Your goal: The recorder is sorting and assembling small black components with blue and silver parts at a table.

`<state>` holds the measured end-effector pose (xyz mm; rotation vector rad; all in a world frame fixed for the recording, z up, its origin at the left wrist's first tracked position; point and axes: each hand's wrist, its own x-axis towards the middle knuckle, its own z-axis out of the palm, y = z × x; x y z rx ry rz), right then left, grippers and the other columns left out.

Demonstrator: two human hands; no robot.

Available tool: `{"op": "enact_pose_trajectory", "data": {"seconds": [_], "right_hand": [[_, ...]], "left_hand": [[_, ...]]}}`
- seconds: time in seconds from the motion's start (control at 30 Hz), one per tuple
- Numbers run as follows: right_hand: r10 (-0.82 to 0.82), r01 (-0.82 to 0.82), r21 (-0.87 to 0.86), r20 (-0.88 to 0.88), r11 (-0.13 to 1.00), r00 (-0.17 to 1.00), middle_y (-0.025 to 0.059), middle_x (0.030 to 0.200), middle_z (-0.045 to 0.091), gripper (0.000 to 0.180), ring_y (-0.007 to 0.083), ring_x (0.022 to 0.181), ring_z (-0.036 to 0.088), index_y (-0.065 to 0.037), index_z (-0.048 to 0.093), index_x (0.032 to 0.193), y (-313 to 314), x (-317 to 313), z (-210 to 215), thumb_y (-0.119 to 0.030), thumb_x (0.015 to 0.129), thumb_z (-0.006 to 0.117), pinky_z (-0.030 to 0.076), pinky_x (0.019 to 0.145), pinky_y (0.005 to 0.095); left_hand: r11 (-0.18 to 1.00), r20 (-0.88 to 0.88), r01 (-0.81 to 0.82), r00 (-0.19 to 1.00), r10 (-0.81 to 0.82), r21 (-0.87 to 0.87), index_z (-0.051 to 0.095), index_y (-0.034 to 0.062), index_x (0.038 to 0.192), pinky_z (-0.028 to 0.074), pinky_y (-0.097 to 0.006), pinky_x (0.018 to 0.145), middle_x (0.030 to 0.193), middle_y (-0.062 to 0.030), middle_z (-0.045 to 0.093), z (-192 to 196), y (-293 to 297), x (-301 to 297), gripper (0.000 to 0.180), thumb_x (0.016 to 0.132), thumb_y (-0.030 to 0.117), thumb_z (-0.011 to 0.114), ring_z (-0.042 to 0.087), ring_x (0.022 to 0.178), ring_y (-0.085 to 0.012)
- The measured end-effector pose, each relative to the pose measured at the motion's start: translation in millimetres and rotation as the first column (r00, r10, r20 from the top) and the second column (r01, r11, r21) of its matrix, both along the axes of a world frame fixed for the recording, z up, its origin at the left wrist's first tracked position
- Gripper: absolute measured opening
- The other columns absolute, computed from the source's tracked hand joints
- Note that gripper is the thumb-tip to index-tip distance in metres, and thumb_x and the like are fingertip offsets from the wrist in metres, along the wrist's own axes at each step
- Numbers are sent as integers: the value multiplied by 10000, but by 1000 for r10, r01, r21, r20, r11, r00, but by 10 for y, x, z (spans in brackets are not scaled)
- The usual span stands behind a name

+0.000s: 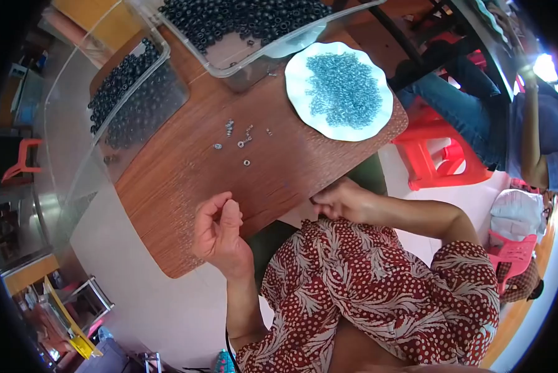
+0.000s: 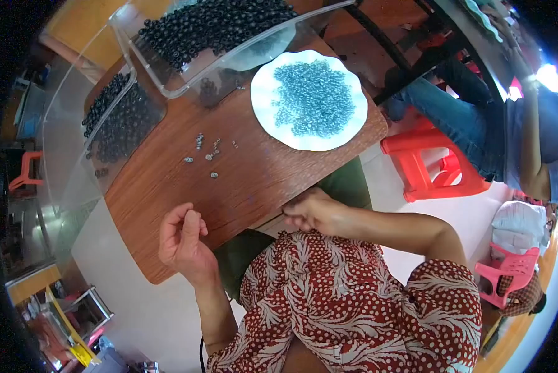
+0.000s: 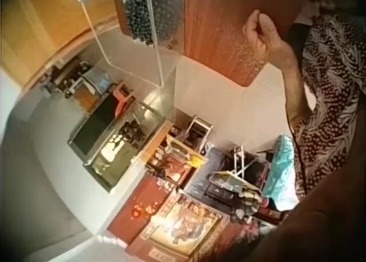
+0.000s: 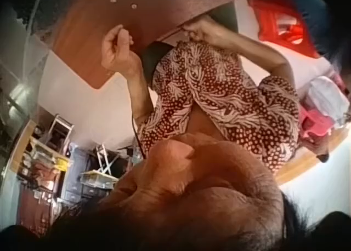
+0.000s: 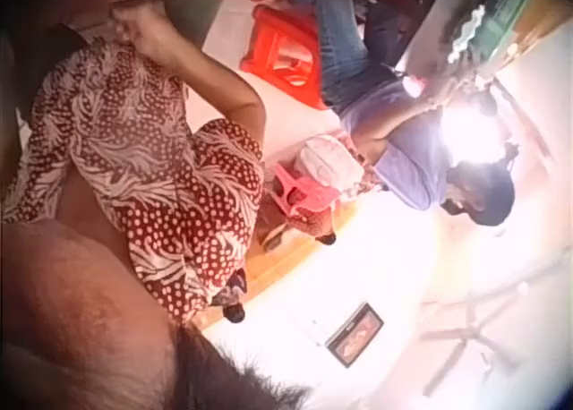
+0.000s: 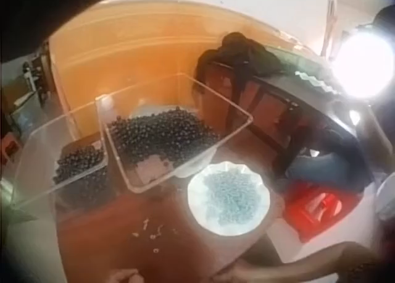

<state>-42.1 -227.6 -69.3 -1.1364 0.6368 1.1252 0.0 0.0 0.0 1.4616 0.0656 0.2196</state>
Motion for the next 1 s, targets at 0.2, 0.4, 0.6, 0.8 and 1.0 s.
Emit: {"op": "enact_pose_trajectory", "data": {"seconds": [0.2, 0.4, 0.6, 0.8, 1.0], "right_hand": [[-891, 860, 275, -23, 430, 453, 45, 762, 636, 270, 142, 596, 524, -54, 579, 1081, 635, 617, -110, -202, 856, 572, 367, 454, 259], [-669, 610, 314, 132, 728, 731, 57, 796, 654, 241, 147, 650, 570, -47, 600, 1041, 280, 445, -806, -201, 858, 567, 406, 491, 262], [325, -313, -118, 544, 942, 773, 44, 839, 664, 169, 102, 734, 594, -7, 660, 939, -166, 67, 241, -122, 821, 621, 479, 616, 262], [269, 93, -318, 898, 944, 348, 73, 793, 637, 79, 173, 756, 610, -8, 646, 849, -146, 748, 1227, -27, 773, 640, 490, 677, 283], [622, 478, -406, 595, 779, -509, 93, 735, 589, 102, 260, 687, 556, 21, 626, 802, -254, 1495, 2061, 4, 703, 646, 439, 597, 339]], "left_hand": [[996, -41, -88, 995, 88, -1, 598, -48, 934, 391, -199, 525, 783, -65, 582, 75, 94, -47, 131, 816, 10, 604, 495, 605, -95], [999, -14, -41, 999, 41, 3, 609, -39, 914, 380, -186, 527, 787, -47, 572, 108, -38, 73, 119, 801, -3, 615, 485, 612, -79], [995, -79, 71, 995, -65, 75, 607, -37, 920, 386, -194, 701, 859, -19, 528, 113, -31, 370, 112, 822, 15, 618, 475, 774, -84], [977, -140, 122, 985, -98, 174, 607, -27, 923, 390, -192, 714, 863, -13, 517, 186, -138, 517, 101, 834, 20, 604, 475, 786, -82], [966, -131, 240, 965, -226, 94, 599, -27, 928, 392, -190, 732, 888, -21, 506, 169, -253, 554, 99, 836, 8, 592, 476, 810, -87]]}}
